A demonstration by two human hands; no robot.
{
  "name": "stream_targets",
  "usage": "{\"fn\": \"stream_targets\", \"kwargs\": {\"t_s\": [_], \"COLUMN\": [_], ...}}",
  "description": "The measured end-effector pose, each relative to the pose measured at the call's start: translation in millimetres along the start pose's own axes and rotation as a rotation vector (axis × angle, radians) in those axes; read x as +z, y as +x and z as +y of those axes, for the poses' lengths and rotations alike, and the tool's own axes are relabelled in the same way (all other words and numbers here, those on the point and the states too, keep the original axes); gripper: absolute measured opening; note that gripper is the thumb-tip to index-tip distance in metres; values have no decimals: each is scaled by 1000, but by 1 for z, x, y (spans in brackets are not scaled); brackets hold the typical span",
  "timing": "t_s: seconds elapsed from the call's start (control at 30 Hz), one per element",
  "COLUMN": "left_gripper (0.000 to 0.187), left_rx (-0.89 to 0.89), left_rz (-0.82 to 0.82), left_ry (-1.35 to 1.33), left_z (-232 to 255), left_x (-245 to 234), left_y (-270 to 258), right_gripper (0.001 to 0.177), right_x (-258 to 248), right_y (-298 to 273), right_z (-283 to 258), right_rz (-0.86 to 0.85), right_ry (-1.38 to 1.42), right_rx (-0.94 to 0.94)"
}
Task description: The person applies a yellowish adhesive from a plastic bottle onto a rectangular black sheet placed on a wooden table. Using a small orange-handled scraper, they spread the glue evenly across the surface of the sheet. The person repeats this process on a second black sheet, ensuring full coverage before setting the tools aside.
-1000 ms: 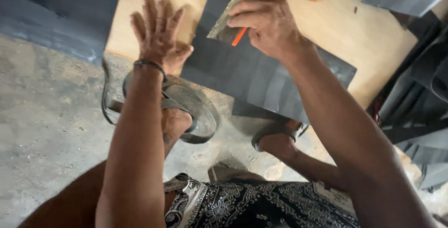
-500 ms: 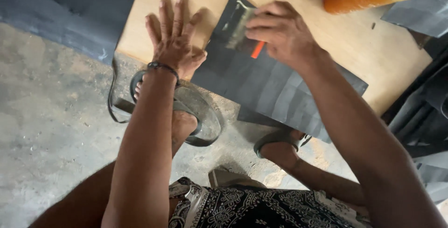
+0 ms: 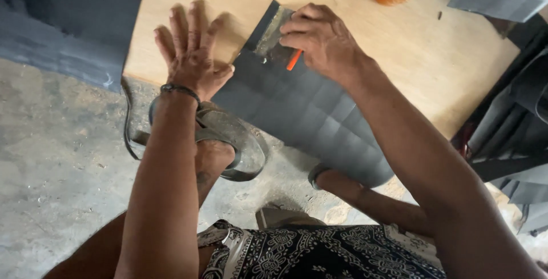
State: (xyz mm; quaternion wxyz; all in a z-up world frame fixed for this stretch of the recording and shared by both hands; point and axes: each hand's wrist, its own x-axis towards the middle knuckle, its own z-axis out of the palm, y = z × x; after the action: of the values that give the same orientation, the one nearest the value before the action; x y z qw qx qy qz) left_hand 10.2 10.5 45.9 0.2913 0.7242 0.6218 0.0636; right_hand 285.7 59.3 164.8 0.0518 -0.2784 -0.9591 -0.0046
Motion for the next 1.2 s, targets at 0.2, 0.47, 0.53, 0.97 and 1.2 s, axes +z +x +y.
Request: {"fn": "stream_targets", "kwargs": {"t_s": [0.2, 0.47, 0.53, 0.97, 1.2], "left_gripper": [97, 45, 45, 74, 72], "left_rx": [45, 244, 260, -37, -126], "left_rz": [67, 289, 370, 254, 260], "left_ry": [-22, 80, 103, 83, 47], "left_z": [-6, 9, 2, 5, 10], "left_x": [6, 0, 2, 5, 8], "left_y": [-3, -19, -24, -39, -24], "right_gripper": [22, 17, 22, 23, 30], "right_x": [1, -15, -1, 27, 25], "right_y": [-20, 34, 49, 37, 54], "right_z": [-8, 7, 11, 5, 17], "right_rz": [85, 36, -11, 259, 256], "right_ry": [84, 179, 161, 29, 143], "right_rx": [52, -63, -52, -128, -138]}}
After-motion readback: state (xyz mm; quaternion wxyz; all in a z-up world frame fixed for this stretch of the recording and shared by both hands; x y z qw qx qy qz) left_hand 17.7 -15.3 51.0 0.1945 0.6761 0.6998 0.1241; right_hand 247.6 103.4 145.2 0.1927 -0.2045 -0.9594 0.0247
